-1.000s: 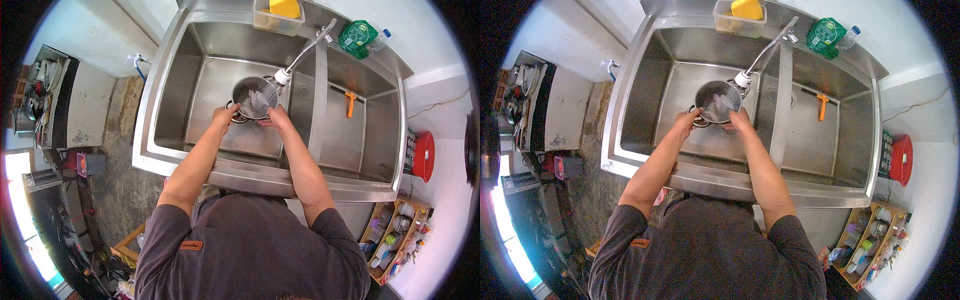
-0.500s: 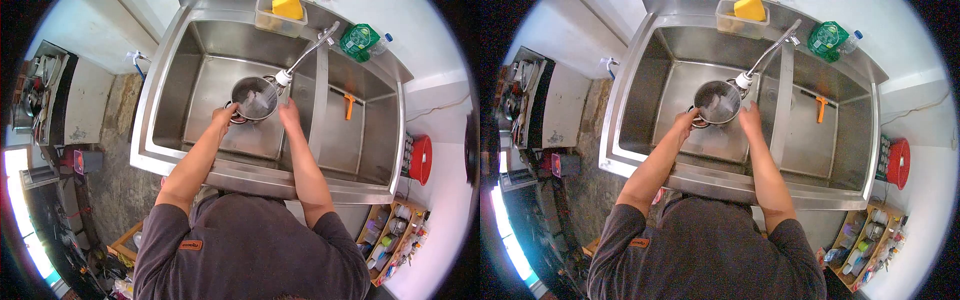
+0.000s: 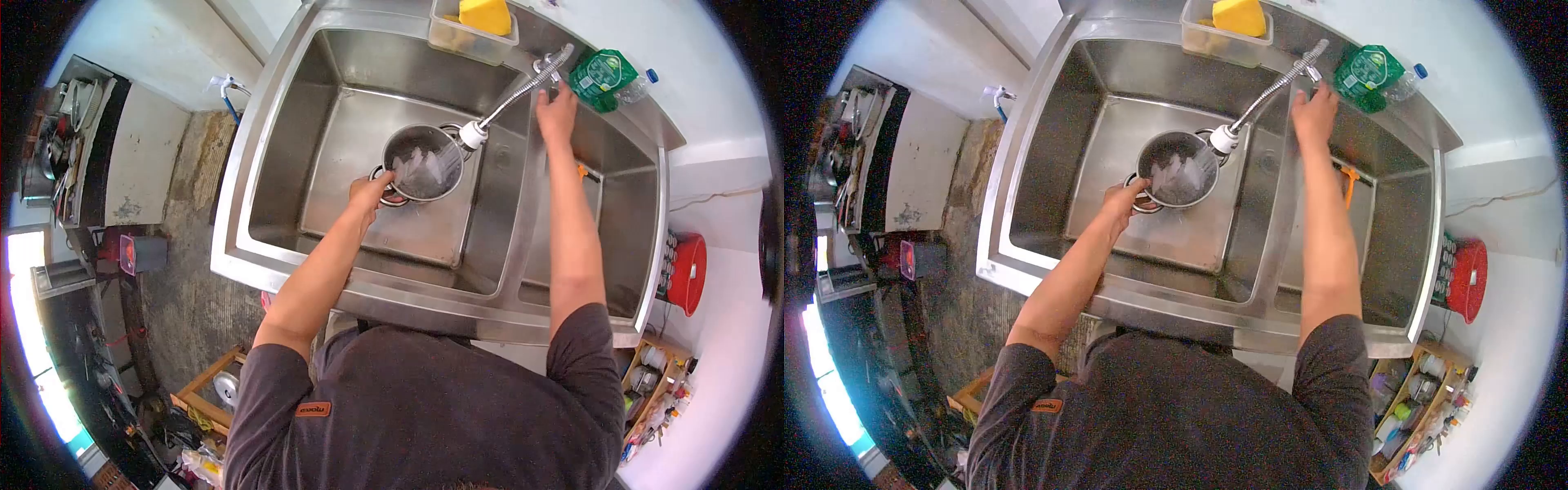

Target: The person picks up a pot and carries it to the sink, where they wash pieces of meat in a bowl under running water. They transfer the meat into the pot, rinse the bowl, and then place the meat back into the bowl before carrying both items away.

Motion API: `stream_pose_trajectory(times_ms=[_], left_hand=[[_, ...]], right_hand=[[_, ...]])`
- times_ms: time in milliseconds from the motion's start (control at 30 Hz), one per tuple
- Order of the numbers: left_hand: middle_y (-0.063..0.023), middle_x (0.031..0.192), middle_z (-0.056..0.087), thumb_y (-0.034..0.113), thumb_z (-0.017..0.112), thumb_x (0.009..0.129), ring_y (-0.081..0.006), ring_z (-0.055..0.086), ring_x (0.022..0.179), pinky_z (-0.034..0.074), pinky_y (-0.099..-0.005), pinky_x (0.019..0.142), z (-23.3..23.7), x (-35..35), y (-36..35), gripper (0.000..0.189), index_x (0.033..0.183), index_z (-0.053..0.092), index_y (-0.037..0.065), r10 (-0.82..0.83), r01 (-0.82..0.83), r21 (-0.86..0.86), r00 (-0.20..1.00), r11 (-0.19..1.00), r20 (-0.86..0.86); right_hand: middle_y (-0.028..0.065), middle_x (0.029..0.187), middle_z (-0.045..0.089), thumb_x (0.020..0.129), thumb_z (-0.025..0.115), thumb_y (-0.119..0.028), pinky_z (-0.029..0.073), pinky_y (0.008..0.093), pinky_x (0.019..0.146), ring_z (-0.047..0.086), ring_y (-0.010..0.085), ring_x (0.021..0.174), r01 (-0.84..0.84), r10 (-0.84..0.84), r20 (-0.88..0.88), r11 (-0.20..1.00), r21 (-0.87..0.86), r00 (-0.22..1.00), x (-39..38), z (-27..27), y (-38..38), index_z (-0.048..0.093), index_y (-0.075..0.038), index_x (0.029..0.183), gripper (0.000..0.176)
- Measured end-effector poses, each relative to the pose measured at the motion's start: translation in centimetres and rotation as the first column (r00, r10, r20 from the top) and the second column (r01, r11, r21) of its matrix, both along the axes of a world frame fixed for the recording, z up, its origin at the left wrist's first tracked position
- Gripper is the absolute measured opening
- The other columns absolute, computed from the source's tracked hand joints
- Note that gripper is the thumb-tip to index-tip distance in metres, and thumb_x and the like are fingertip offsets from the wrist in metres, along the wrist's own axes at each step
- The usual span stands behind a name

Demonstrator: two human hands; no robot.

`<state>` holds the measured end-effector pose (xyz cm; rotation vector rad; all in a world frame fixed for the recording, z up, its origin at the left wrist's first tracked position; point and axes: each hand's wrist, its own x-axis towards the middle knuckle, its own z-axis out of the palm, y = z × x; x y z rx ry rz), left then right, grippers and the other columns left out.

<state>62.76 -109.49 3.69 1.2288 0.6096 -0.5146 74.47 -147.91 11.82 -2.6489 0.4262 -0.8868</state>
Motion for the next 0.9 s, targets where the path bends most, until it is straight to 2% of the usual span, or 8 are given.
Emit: stream_pose_trajectory(times_ms=[33,100,133,267,367,467,600,900], left_hand=[[-0.0205,0.082,0.066,0.015,0.066,0.081,-0.0258,0.069,0.062,0.059,-0.0314,0.052,0.3,0.0,0.0,0.032,0.095,0.056,-0.013,0.006,-0.006,0.003,1.000,1.000,-0.002],[-0.0221,0.095,0.063,0.010,0.067,0.081,-0.0294,0.069,0.078,0.063,-0.0334,0.058,0.6,0.1,0.2,0.033,0.101,0.053,-0.013,0.008,-0.008,-0.039,1.000,0.999,0.008],[-0.0221,0.095,0.063,0.010,0.067,0.081,-0.0294,0.069,0.078,0.063,-0.0334,0.058,0.4,0.2,0.3,0.033,0.101,0.053,-0.013,0.014,-0.014,-0.039,1.000,0.999,0.005],[-0.0222,0.096,0.063,0.010,0.068,0.082,-0.0299,0.069,0.079,0.063,-0.0336,0.058,0.1,0.4,0.5,0.034,0.102,0.053,-0.013,-0.011,0.011,-0.019,1.000,1.000,-0.029],[-0.0217,0.097,0.063,0.010,0.068,0.082,-0.0295,0.069,0.079,0.063,-0.0334,0.059,0.3,0.4,0.4,0.034,0.102,0.054,-0.013,-0.014,0.014,-0.005,0.999,1.000,-0.041],[-0.0212,0.097,0.063,0.011,0.067,0.082,-0.0289,0.069,0.079,0.063,-0.0332,0.059,1.1,0.3,0.1,0.034,0.103,0.054,-0.012,-0.018,0.017,-0.015,0.999,1.000,-0.040],[-0.0209,0.097,0.063,0.011,0.067,0.083,-0.0290,0.069,0.078,0.063,-0.0333,0.059,0.3,0.4,0.3,0.035,0.105,0.053,-0.012,-0.062,0.062,-0.005,0.997,0.998,-0.037],[-0.0210,0.098,0.063,0.011,0.066,0.084,-0.0297,0.068,0.084,0.063,-0.0344,0.060,1.4,0.3,-0.1,0.034,0.106,0.053,-0.011,-0.032,0.031,-0.015,0.998,0.999,-0.053]], right_hand=[[0.0217,0.116,0.054,0.085,0.061,-0.028,0.046,0.0454,0.086,0.056,0.0372,0.103,0.012,-0.009,0.022,0.992,-0.123,1.000,1.0,0.0,-0.9,0.051,-0.002,0.121,0.045],[0.0223,0.116,0.052,0.086,0.060,-0.028,0.046,0.0458,0.087,0.055,0.0388,0.102,-0.056,0.055,-0.042,0.998,-0.028,0.998,2.6,-0.2,-2.2,0.051,-0.004,0.122,0.044],[0.0228,0.117,0.051,0.087,0.059,-0.028,0.046,0.0462,0.087,0.055,0.0404,0.102,-0.108,0.115,-0.099,0.992,0.068,0.988,3.1,-0.3,-2.8,0.051,-0.005,0.122,0.043],[0.0200,0.107,0.056,0.090,0.057,-0.028,0.047,0.0452,0.082,0.057,0.0365,0.096,-0.068,0.071,0.025,0.995,-0.076,0.997,3.9,-1.0,-4.1,0.052,-0.006,0.120,0.038],[0.0187,0.102,0.058,0.091,0.057,-0.028,0.048,0.0433,0.081,0.059,0.0340,0.091,-0.173,0.175,0.027,0.984,-0.049,0.984,4.4,-0.8,-4.9,0.053,-0.005,0.117,0.035],[0.0186,0.102,0.058,0.092,0.056,-0.028,0.048,0.0425,0.080,0.060,0.0333,0.088,-0.171,0.172,-0.021,0.984,0.050,0.985,4.1,-0.2,-4.5,0.054,-0.005,0.114,0.033],[0.0180,0.104,0.059,0.092,0.055,-0.028,0.047,0.0433,0.080,0.061,0.0332,0.086,-0.156,0.156,-0.009,0.988,0.021,0.988,4.1,-0.4,-4.3,0.055,-0.004,0.114,0.032],[0.0196,0.109,0.057,0.094,0.051,-0.023,0.044,0.0454,0.086,0.055,0.0374,0.102,-0.172,0.175,0.004,0.970,-0.172,0.985,4.0,-0.8,-4.3,0.053,-0.003,0.116,0.030]])
